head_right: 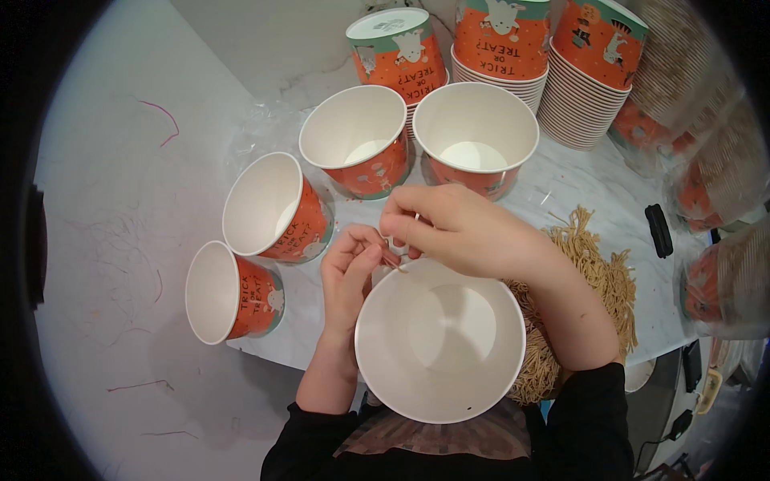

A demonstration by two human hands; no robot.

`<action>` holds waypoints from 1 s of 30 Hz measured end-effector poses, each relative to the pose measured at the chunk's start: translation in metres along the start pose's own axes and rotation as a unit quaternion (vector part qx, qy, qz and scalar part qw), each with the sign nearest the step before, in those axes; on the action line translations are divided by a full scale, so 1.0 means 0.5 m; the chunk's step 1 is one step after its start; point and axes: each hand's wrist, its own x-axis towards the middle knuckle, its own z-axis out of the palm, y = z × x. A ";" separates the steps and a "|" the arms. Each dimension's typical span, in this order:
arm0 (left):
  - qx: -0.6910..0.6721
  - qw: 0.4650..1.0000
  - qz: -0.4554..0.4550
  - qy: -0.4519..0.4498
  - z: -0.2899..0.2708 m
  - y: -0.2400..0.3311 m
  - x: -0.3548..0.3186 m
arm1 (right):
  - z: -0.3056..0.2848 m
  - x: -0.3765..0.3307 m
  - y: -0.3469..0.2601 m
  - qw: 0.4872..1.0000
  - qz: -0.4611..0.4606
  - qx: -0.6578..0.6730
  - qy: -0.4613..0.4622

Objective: Preparing paper cups by adding shredded filler and attaching elastic strings for gift packaging.

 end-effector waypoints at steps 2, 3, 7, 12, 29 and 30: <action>0.013 1.000 0.026 0.002 -0.012 -0.007 0.007 | -0.005 -0.003 -0.006 0.992 0.003 -0.100 -0.077; 0.026 0.998 0.052 0.005 -0.017 -0.009 0.009 | -0.004 -0.003 -0.006 0.992 0.002 -0.099 -0.077; 0.051 0.996 0.073 0.015 -0.018 -0.008 0.013 | -0.001 -0.005 0.000 0.983 -0.014 -0.164 -0.077; 0.048 0.993 0.104 0.009 -0.014 -0.005 0.014 | 0.009 -0.006 -0.002 0.984 -0.002 -0.168 -0.051; 0.060 0.986 0.158 -0.009 -0.015 -0.024 0.007 | 0.020 0.000 0.004 0.972 -0.116 -0.190 -0.076; 0.055 0.985 0.165 -0.005 -0.015 -0.026 0.008 | 0.019 0.002 0.005 0.972 -0.116 -0.190 -0.077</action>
